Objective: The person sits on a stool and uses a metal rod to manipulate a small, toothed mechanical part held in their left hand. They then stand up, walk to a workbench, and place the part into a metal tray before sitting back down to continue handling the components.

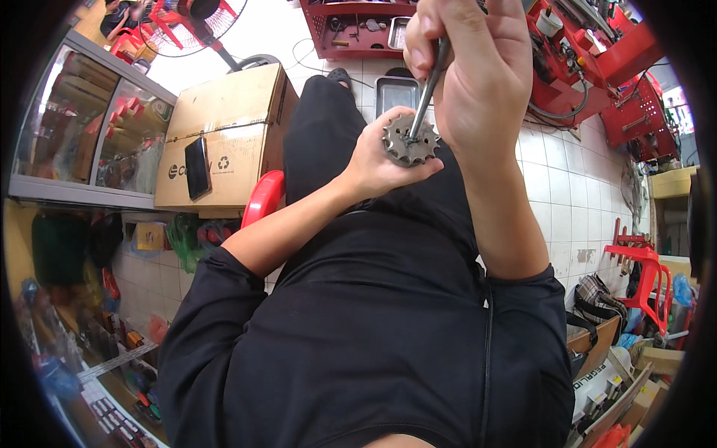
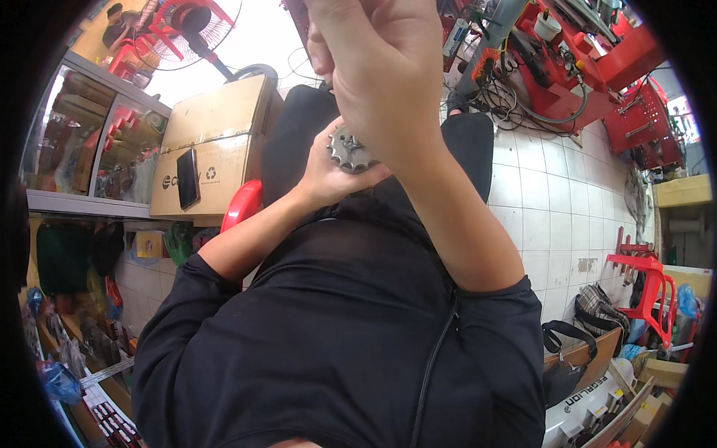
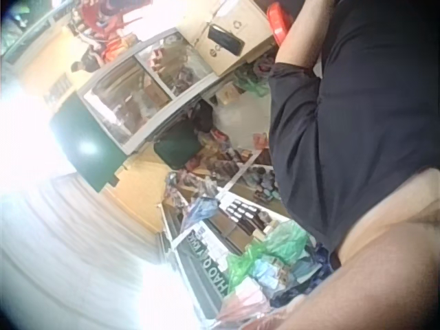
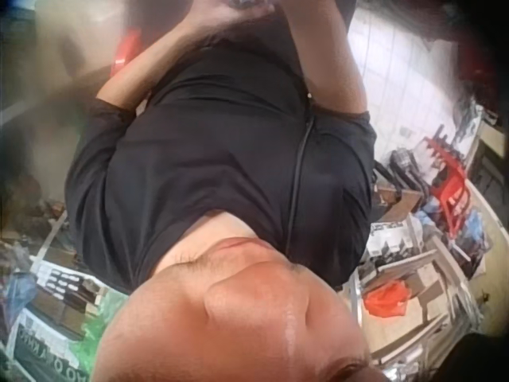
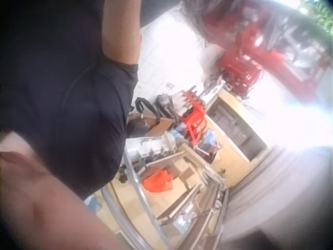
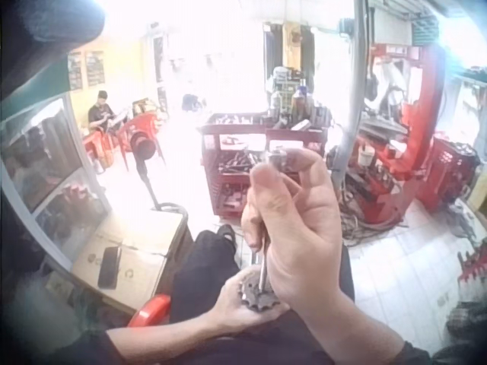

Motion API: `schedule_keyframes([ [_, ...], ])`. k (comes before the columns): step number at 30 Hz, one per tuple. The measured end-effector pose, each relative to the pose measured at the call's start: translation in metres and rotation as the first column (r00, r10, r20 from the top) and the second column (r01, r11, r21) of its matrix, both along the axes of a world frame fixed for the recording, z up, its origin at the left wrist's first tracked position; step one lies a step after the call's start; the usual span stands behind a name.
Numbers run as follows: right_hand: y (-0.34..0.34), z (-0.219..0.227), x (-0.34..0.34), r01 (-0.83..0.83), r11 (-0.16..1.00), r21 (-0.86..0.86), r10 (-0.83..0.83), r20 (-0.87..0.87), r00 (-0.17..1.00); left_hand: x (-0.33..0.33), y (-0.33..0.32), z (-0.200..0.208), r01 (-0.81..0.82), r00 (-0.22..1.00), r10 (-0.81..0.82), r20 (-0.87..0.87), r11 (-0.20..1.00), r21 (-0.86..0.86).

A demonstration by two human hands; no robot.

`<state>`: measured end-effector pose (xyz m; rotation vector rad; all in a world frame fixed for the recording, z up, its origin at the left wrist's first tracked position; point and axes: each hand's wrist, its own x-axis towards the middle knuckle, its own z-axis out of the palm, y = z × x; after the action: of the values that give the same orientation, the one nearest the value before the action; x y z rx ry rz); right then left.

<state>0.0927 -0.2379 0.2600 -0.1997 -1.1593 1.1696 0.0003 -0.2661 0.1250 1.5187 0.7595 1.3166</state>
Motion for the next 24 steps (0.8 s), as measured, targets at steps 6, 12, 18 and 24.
schedule_keyframes([
  [6,-0.011,0.014,0.002,-0.054,0.988,-0.147,0.047,-0.052,0.998,0.000,0.001,0.002,0.023,1.000,-0.023,0.002,1.000,-0.007],
  [12,-0.005,0.008,0.000,-0.051,0.994,-0.097,0.039,-0.123,0.992,0.001,0.000,0.004,0.033,0.999,-0.032,0.024,0.998,-0.056],
  [18,-0.003,0.013,0.002,0.037,0.996,-0.081,-0.039,-0.012,0.999,0.001,0.009,0.001,0.007,1.000,-0.007,-0.015,1.000,-0.020],
  [24,0.049,0.009,0.012,0.201,0.980,0.009,-0.201,0.120,0.972,0.006,0.047,0.022,0.089,0.989,-0.089,-0.121,0.996,-0.002],
])
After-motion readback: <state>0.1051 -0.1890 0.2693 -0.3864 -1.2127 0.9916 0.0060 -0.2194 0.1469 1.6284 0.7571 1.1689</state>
